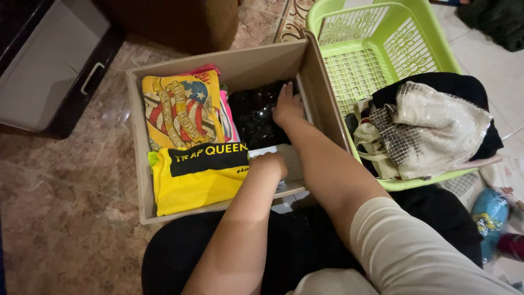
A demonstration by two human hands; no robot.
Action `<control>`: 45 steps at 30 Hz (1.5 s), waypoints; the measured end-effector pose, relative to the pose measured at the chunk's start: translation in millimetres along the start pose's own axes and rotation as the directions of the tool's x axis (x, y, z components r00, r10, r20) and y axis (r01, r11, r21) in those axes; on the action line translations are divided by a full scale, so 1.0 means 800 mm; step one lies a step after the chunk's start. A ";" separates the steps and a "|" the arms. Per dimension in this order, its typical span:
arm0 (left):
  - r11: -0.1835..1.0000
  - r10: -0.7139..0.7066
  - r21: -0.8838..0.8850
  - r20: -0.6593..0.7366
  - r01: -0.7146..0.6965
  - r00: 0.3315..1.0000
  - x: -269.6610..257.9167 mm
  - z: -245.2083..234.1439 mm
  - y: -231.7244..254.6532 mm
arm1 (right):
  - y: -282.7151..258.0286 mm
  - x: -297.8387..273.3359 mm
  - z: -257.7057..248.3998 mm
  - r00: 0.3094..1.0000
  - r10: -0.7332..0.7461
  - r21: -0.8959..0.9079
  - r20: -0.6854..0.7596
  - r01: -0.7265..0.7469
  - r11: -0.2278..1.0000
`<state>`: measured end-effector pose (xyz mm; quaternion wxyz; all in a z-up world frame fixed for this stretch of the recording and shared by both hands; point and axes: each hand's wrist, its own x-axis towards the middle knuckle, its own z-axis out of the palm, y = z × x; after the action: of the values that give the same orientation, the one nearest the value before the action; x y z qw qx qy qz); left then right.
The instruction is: The person organizes clothes by transferring folded items from a green laundry basket into a drawer. They handle various garments, including shirts and pants, and place them neatly into the drawer.
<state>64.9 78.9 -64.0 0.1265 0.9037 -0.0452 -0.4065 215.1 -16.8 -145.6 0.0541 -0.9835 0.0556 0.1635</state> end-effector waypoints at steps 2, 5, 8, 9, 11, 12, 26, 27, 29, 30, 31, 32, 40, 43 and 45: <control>1.000 -0.007 0.002 -0.003 0.007 1.000 0.001 -0.001 0.000 | -0.006 -0.006 -0.013 0.999 -0.003 -0.004 -0.054 0.003 1.000; 1.000 -0.011 0.021 0.021 0.011 1.000 0.003 -0.001 0.001 | -0.022 -0.013 -0.024 0.991 -0.009 -0.122 0.134 0.025 0.992; 0.999 -0.011 0.033 0.053 0.009 0.999 0.002 -0.003 0.003 | -0.024 -0.011 -0.005 0.930 -0.091 -0.143 0.356 0.150 0.978; 0.999 -0.011 0.030 0.060 0.009 0.998 0.002 -0.006 0.003 | -0.019 -0.012 0.008 0.893 -0.144 -0.137 0.427 0.222 0.965; 1.000 -0.008 0.028 0.057 0.007 0.998 0.000 -0.009 0.003 | -0.009 -0.019 0.038 0.795 -0.257 -0.103 0.550 0.370 0.923; 1.000 -0.006 0.028 0.046 0.005 0.999 -0.002 -0.009 0.002 | -0.005 -0.019 0.050 0.773 -0.283 -0.103 0.568 0.408 0.907; 0.998 -0.058 0.010 0.103 0.057 0.993 0.040 0.016 -0.016 | -0.042 -0.003 0.062 0.627 -0.415 0.000 0.659 0.552 0.834; 0.998 -0.059 0.001 0.096 0.059 0.994 0.045 0.016 -0.020 | -0.036 -0.005 0.053 0.671 -0.380 -0.040 0.636 0.521 0.853; 0.998 -0.060 -0.022 0.083 0.062 0.995 0.051 0.023 -0.025 | -0.021 -0.016 0.031 0.755 -0.298 -0.123 0.584 0.445 0.887; 0.997 -0.056 -0.041 0.076 0.060 0.996 0.054 0.027 -0.030 | -0.015 -0.022 0.015 0.769 -0.284 -0.112 0.573 0.416 0.902; 0.997 -0.056 -0.055 0.066 0.060 0.996 0.056 0.032 -0.032 | -0.009 -0.030 -0.004 0.782 -0.267 -0.098 0.563 0.384 0.918; 0.996 -0.053 -0.065 0.061 0.057 0.997 0.058 0.036 -0.033 | -0.004 -0.039 -0.028 0.788 -0.258 -0.070 0.559 0.354 0.932; 0.999 -0.025 -0.032 0.047 0.027 0.999 0.065 0.015 -0.029 | 0.158 -0.206 -0.268 0.975 -0.219 0.507 0.039 0.170 0.845; 1.000 -0.008 -0.015 0.048 0.009 0.999 0.052 0.009 -0.025 | 0.252 -0.254 -0.301 0.970 0.219 0.539 -0.107 -0.129 0.833; 0.999 0.042 -0.010 0.020 -0.042 0.999 0.039 0.008 -0.026 | 0.330 -0.274 -0.298 0.920 0.175 0.425 -0.350 -0.010 0.905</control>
<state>80.7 91.8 -96.1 0.1386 0.8979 -0.0634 -0.4130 50.4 -287.3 127.5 0.2417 -0.9584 0.1459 -0.0431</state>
